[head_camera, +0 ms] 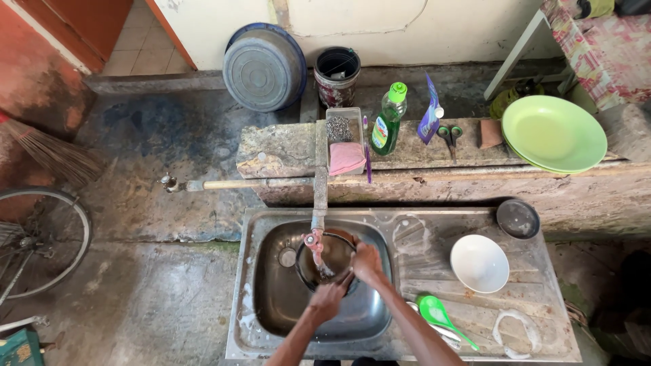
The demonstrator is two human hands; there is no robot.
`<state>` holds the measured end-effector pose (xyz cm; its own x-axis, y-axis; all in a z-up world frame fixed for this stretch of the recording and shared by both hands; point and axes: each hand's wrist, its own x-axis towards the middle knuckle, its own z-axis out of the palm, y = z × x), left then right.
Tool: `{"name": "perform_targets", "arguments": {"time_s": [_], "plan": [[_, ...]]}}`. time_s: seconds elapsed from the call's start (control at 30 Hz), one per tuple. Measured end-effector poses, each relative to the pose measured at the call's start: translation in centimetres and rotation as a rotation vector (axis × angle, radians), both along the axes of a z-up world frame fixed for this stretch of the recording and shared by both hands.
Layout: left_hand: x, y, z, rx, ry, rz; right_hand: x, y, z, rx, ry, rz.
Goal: Washing and rinsing various dishes, including plates and a pot, at an outdoor sink.
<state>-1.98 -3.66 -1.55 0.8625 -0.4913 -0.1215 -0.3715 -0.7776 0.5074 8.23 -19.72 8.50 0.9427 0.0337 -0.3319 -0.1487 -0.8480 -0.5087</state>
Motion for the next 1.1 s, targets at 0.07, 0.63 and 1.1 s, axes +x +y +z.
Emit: {"name": "perform_targets", "arguments": {"time_s": [0.07,0.63,1.1], "plan": [[0.1,1.2,3.8,0.308,-0.199,-0.034,0.1,-0.4,4.8,0.016,0.001,0.021],[0.5,2.4,4.1,0.444,-0.417,-0.203,-1.4,-0.6,3.5,0.036,-0.176,0.076],[1.0,3.1,15.6,0.616,-0.909,0.194,0.6,-3.4,-2.1,0.148,-0.244,0.026]]}}
